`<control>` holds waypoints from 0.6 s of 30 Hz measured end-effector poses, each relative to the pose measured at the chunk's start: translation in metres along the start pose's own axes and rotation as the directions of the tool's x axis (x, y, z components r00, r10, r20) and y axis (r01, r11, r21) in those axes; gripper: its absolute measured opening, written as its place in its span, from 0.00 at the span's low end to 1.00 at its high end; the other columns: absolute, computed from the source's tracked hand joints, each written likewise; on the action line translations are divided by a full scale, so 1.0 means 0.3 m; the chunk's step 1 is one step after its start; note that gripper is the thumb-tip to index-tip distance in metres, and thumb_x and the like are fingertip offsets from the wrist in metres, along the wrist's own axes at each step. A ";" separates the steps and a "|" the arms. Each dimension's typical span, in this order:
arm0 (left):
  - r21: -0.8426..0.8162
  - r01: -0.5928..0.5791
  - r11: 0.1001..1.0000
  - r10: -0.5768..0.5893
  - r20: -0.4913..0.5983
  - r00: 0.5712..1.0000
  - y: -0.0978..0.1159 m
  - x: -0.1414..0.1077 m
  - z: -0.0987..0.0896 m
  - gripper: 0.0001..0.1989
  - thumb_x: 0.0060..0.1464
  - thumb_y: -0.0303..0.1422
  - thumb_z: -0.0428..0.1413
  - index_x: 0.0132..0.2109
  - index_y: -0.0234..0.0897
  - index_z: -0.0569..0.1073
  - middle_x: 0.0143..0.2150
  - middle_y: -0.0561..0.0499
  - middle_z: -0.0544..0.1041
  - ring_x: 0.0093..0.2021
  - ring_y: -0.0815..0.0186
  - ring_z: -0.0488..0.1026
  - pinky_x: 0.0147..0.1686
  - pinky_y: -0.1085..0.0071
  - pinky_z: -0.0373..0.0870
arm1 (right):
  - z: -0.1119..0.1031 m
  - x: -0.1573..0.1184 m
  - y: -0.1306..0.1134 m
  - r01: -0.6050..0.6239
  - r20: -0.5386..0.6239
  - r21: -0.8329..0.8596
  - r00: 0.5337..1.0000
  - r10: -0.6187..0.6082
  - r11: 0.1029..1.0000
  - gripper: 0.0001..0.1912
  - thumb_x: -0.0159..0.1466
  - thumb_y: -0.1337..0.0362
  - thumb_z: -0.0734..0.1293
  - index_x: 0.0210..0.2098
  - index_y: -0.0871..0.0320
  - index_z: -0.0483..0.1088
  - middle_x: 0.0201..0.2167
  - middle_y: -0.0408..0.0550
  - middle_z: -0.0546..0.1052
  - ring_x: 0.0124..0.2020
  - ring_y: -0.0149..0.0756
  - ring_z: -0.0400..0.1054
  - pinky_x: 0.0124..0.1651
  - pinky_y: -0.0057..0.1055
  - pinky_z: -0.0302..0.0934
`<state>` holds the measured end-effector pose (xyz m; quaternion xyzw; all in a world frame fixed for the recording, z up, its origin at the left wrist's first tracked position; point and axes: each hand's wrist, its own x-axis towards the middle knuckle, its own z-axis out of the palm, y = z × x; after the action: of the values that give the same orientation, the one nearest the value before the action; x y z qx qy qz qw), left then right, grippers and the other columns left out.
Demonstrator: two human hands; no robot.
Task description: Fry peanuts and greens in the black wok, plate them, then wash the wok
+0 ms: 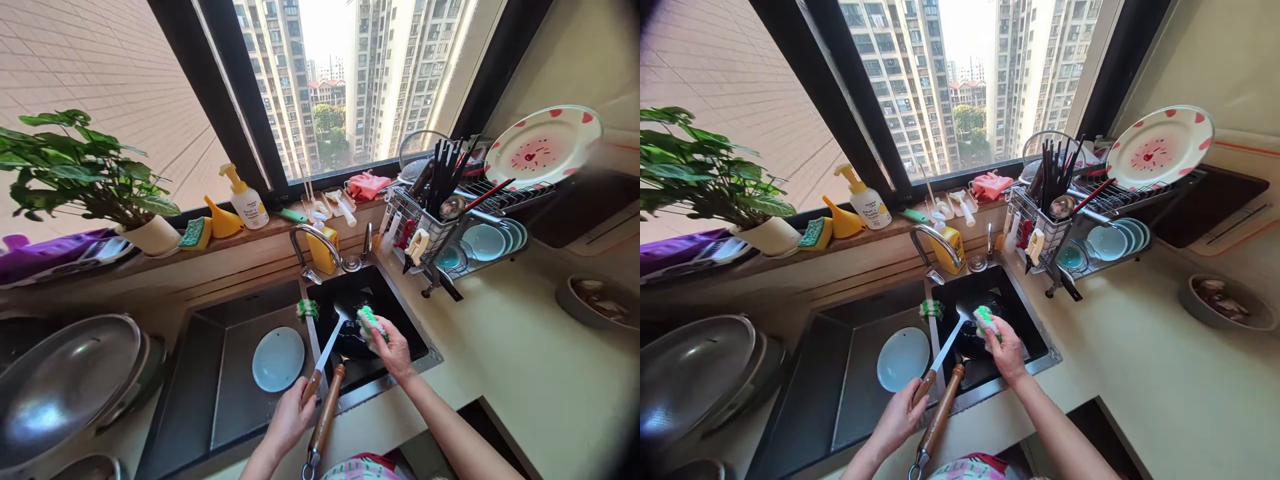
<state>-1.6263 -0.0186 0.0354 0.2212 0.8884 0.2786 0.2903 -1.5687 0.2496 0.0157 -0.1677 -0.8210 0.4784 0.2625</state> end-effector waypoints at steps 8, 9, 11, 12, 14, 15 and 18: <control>0.181 -0.050 0.982 0.055 -0.023 0.998 0.016 -0.063 0.000 0.13 0.57 0.29 0.43 0.48 0.36 0.65 0.40 0.39 0.79 0.40 0.53 0.76 0.36 0.66 0.63 | 0.242 0.176 -0.049 -0.035 0.005 0.087 0.999 0.034 0.996 0.15 0.64 0.56 0.58 0.44 0.55 0.70 0.54 0.54 0.72 0.60 0.46 0.59 0.63 0.48 0.50; 0.186 -0.048 0.981 0.054 -0.027 0.998 0.009 -0.073 0.000 0.14 0.57 0.29 0.43 0.49 0.36 0.65 0.41 0.39 0.79 0.41 0.52 0.76 0.36 0.66 0.63 | 0.242 0.210 -0.039 -0.079 -0.009 0.099 0.997 0.080 0.992 0.16 0.64 0.55 0.58 0.45 0.55 0.70 0.51 0.54 0.74 0.57 0.46 0.62 0.60 0.48 0.53; 0.164 -0.055 0.985 0.062 -0.036 0.997 -0.009 -0.095 0.001 0.14 0.56 0.30 0.44 0.49 0.37 0.66 0.41 0.40 0.79 0.41 0.53 0.76 0.37 0.66 0.64 | 0.217 0.284 -0.012 -0.173 -0.005 0.143 0.984 0.176 0.974 0.16 0.61 0.52 0.61 0.40 0.55 0.71 0.41 0.51 0.78 0.47 0.46 0.69 0.53 0.45 0.60; 0.140 -0.061 0.988 0.067 -0.040 0.997 -0.018 -0.104 0.003 0.13 0.56 0.30 0.44 0.48 0.38 0.66 0.40 0.40 0.80 0.40 0.53 0.77 0.36 0.67 0.65 | 0.195 0.318 0.003 -0.216 0.011 0.175 0.976 0.218 0.960 0.16 0.59 0.50 0.63 0.36 0.55 0.72 0.35 0.49 0.78 0.42 0.44 0.71 0.49 0.43 0.63; 0.073 -0.072 0.995 0.075 -0.039 0.996 -0.029 -0.113 0.012 0.12 0.56 0.32 0.44 0.45 0.39 0.67 0.37 0.42 0.79 0.37 0.56 0.77 0.35 0.68 0.65 | 0.144 0.369 0.027 -0.284 0.051 0.258 0.958 0.281 0.923 0.18 0.55 0.47 0.65 0.31 0.57 0.71 0.27 0.46 0.77 0.32 0.40 0.71 0.39 0.38 0.66; 0.026 -0.081 0.996 0.082 -0.044 0.996 -0.030 -0.112 0.020 0.11 0.56 0.33 0.44 0.44 0.39 0.68 0.35 0.43 0.79 0.35 0.57 0.76 0.34 0.69 0.66 | 0.120 0.381 0.033 -0.310 0.067 0.307 0.950 0.304 0.900 0.20 0.54 0.45 0.65 0.30 0.57 0.70 0.25 0.45 0.76 0.30 0.39 0.71 0.36 0.37 0.67; -0.159 -0.078 0.984 0.062 -0.106 0.992 -0.002 -0.081 0.058 0.13 0.55 0.38 0.47 0.44 0.39 0.69 0.41 0.42 0.79 0.41 0.56 0.75 0.40 0.68 0.67 | 0.094 0.358 0.021 -0.359 0.102 0.451 0.930 0.352 0.817 0.25 0.56 0.40 0.61 0.34 0.56 0.69 0.25 0.46 0.76 0.28 0.40 0.72 0.30 0.37 0.67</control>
<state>-1.5975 -0.0260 0.0329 0.2135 0.8678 0.3710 0.2524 -1.6718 0.2894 0.0278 -0.2472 -0.6395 0.7013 0.1951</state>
